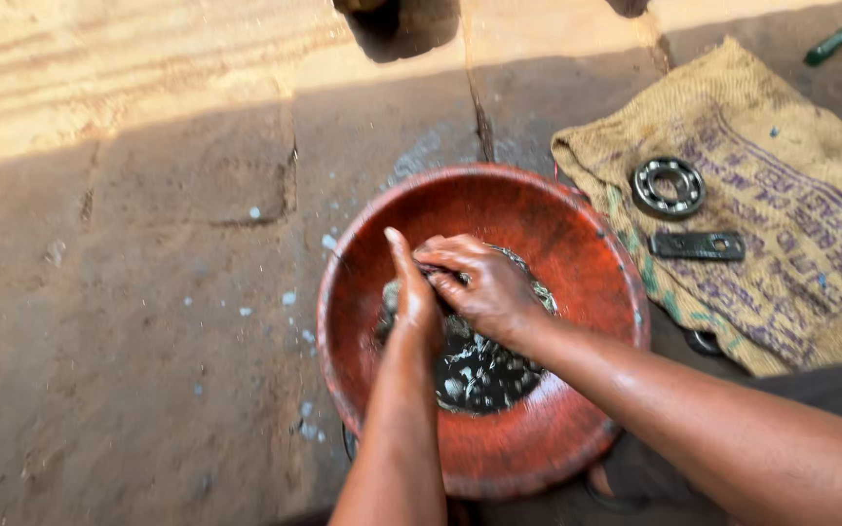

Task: The person cleans a metal ball bearing by hand in a red basin filled with soapy water. They scrub the bearing with a cloth, rinse it, and place it on a sack next to the basin. The person repeats this process with another bearing.

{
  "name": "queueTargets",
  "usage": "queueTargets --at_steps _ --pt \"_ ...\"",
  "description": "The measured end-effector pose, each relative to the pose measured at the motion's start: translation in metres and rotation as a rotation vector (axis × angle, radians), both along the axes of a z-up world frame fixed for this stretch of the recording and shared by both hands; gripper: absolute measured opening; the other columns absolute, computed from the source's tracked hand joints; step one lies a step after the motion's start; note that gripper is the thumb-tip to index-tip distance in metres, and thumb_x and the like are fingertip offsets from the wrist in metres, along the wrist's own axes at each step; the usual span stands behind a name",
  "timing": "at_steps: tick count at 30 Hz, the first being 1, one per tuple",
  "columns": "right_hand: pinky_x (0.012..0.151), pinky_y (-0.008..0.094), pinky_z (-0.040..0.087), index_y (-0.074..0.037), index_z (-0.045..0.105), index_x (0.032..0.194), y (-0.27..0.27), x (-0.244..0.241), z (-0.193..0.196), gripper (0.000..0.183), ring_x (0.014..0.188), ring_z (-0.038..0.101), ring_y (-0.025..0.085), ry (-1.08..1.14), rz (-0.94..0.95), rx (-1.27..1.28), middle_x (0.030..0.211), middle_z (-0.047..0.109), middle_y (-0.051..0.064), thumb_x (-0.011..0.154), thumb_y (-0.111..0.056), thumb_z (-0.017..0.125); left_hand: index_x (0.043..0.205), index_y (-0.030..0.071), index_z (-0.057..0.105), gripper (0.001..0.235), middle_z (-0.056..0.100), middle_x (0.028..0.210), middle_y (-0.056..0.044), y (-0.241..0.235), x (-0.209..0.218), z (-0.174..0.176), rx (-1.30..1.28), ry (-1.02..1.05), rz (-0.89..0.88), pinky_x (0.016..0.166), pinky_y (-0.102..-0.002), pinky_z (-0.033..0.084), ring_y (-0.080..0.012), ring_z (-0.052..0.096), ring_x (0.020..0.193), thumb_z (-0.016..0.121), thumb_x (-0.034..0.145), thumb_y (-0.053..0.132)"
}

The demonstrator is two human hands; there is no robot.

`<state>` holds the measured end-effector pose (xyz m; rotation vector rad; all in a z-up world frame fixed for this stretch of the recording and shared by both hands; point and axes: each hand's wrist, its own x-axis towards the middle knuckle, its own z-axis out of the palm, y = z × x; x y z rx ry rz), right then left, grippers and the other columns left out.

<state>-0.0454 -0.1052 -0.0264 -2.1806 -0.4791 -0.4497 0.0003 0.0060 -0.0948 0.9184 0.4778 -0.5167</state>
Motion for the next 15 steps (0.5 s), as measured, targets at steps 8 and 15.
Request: queueTargets --at_steps 8,15 --pt "0.082 0.037 0.059 -0.009 0.078 0.102 -0.017 0.042 -0.006 0.022 0.091 0.077 0.024 0.437 -0.350 0.132 0.100 0.078 0.012 0.086 -0.018 0.068 0.135 0.010 0.059 0.098 0.065 0.131 -0.014 -0.036 -0.001 0.021 0.223 -0.128 -0.137 0.100 -0.039 0.050 -0.0261 0.064 0.119 0.027 0.085 0.088" --pt "0.087 0.040 0.057 -0.008 0.078 0.103 -0.024 0.059 -0.022 0.026 0.096 0.076 0.027 0.722 -0.363 0.094 0.102 0.079 0.013 0.087 -0.028 0.073 0.141 0.007 0.058 0.100 0.060 0.137 -0.012 -0.022 -0.001 0.018 0.614 -0.425 -0.265 0.113 -0.036 0.035 -0.0198 0.052 0.131 0.024 0.089 0.086"
